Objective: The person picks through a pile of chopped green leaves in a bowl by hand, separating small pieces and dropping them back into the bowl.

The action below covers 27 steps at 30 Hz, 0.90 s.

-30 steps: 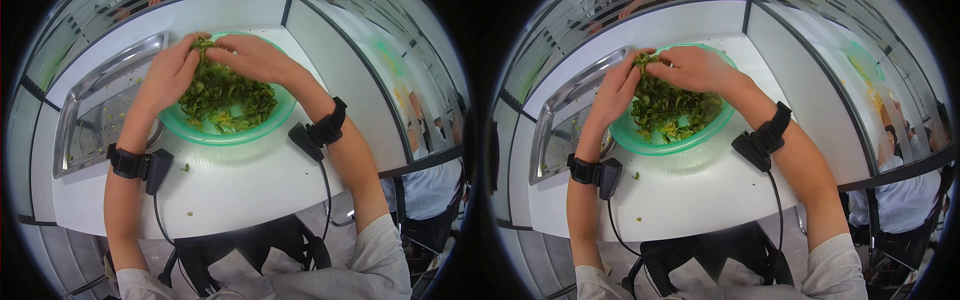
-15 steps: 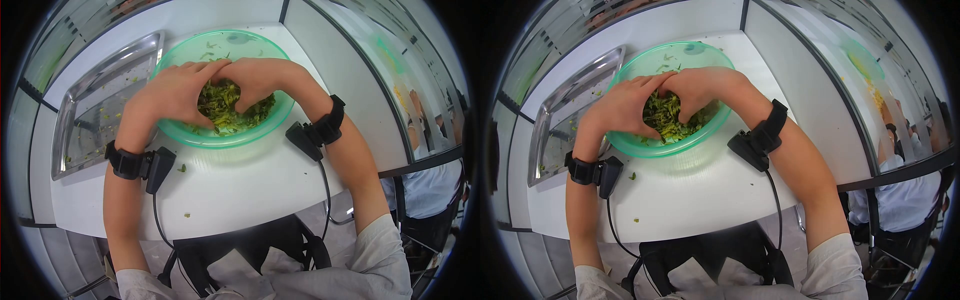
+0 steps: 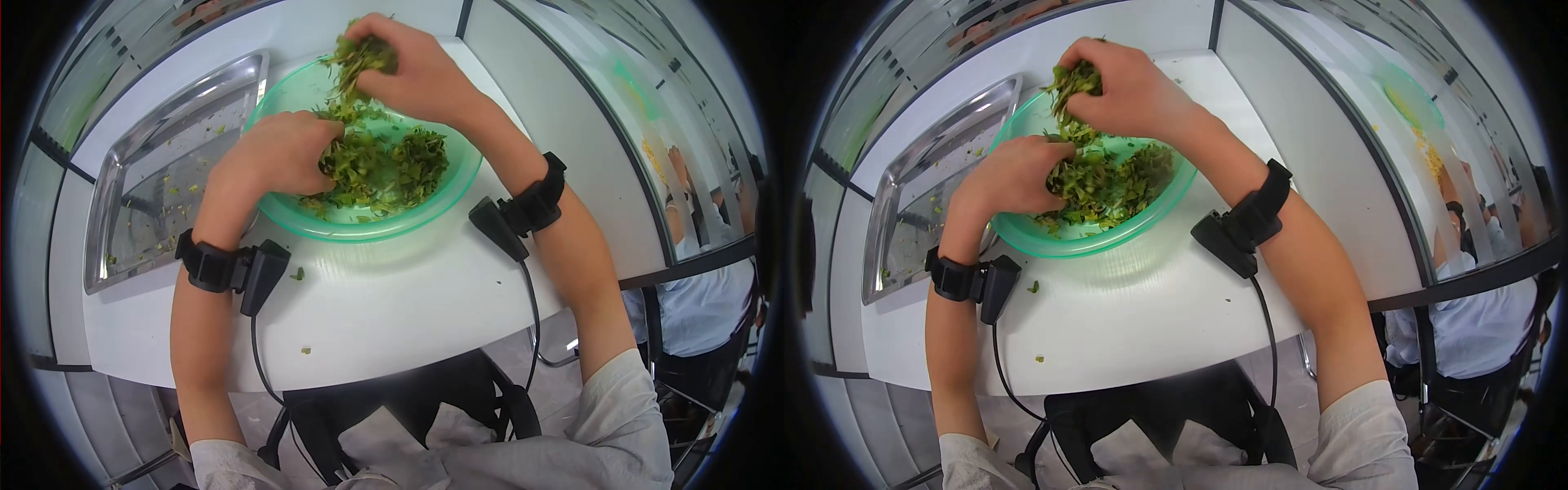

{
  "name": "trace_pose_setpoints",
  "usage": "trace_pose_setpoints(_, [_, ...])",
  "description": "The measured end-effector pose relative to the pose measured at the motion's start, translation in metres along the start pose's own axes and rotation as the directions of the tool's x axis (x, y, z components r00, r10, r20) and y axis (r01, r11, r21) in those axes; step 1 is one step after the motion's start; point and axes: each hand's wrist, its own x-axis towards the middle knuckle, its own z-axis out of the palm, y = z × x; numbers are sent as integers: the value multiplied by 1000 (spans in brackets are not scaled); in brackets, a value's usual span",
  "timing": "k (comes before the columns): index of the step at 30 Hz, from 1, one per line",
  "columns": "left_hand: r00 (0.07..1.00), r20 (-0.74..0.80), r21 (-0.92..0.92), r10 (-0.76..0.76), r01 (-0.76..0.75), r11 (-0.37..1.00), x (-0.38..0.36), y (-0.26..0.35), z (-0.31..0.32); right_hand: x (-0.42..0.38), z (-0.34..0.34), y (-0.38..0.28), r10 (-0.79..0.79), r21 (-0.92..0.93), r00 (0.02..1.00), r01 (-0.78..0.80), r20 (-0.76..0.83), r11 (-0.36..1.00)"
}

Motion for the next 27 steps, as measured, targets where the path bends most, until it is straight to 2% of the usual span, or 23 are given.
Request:
trace_pose_setpoints(2, [1000, -18, -17, 22, -22, 1000, 1, -4, 4, 1, 1, 1, 96, 211, 989, -71, -110, 975])
trace_pose_setpoints(4, [994, -94, -57, 64, -70, 996, 0, -4, 6, 2, 1, 2, -20, 193, 988, 51, -156, 980])
trace_pose_setpoints(6, [989, -139, -129, 56, -75, 989, 2, -5, 4, 3, -1, 3, -128, 101, 979, 145, -157, 984])
trace_pose_setpoints(7, [989, -140, -130, 55, -73, 989, 3, -7, 6, 2, -2, 2, -130, 102, 979, 146, -155, 984])
trace_pose_setpoints(9, [904, -424, -171, 54, -138, 976, 3, -14, 12, 1, -4, -1, -143, 38, 987, 146, -72, 988])
trace_pose_setpoints(10, [904, -424, -170, 54, -138, 976, 4, -17, 13, 0, -3, -1, -144, 39, 987, 147, -73, 988])
trace_pose_setpoints(12, [871, -483, -389, -89, -122, 913, 6, -20, 12, -2, 0, -2, -110, 78, 991, 116, -71, 990])
trace_pose_setpoints(14, [854, -515, -383, -73, -153, 911, 6, -24, 12, -3, 1, -4, -90, 95, 993, 98, -78, 991])
trace_pose_setpoints(16, [787, -611, -334, -82, -162, 928, 10, -30, 18, -4, 0, -4, -47, 93, 999, 46, 10, 995])
trace_pose_setpoints(17, [788, -611, -334, -82, -162, 929, 9, -28, 17, -4, -1, -3, -47, 94, 999, 46, 10, 995])
trace_pose_setpoints(19, [787, -609, -384, -100, -182, 905, 6, -22, 14, -5, -2, -2, 71, -77, 932, -46, 355, 996])
trace_pose_setpoints(20, [787, -609, -383, -100, -182, 905, 6, -19, 10, -9, -1, -4, 71, -78, 932, -46, 354, 996])
trace_pose_setpoints(22, [907, -386, -442, -169, -21, 897, 4, -14, 5, -18, 3, -8, 184, -175, 740, -91, 647, 980])
trace_pose_setpoints(23, [907, -385, -443, -170, -20, 896, 4, -16, 7, -14, 2, -13, 257, -189, 693, -174, 674, 966])
trace_pose_setpoints(24, [903, -415, -399, -111, -71, 914, 4, -18, 10, -17, 2, -12, 258, -189, 691, -176, 675, 966])
trace_pose_setpoints(25, [895, -444, -352, -50, -123, 928, 4, -18, 11, -22, 1, -12, 225, -256, 749, -76, 624, 964])
trace_pose_setpoints(26, [895, -444, -353, -49, -124, 928, 4, -17, 11, -24, 1, -12, 180, -327, 800, 22, 573, 945])
trace_pose_setpoints(27, [888, -457, -322, -45, -118, 939, 3, -15, 10, -21, 0, -13, 179, -326, 801, 22, 572, 945])
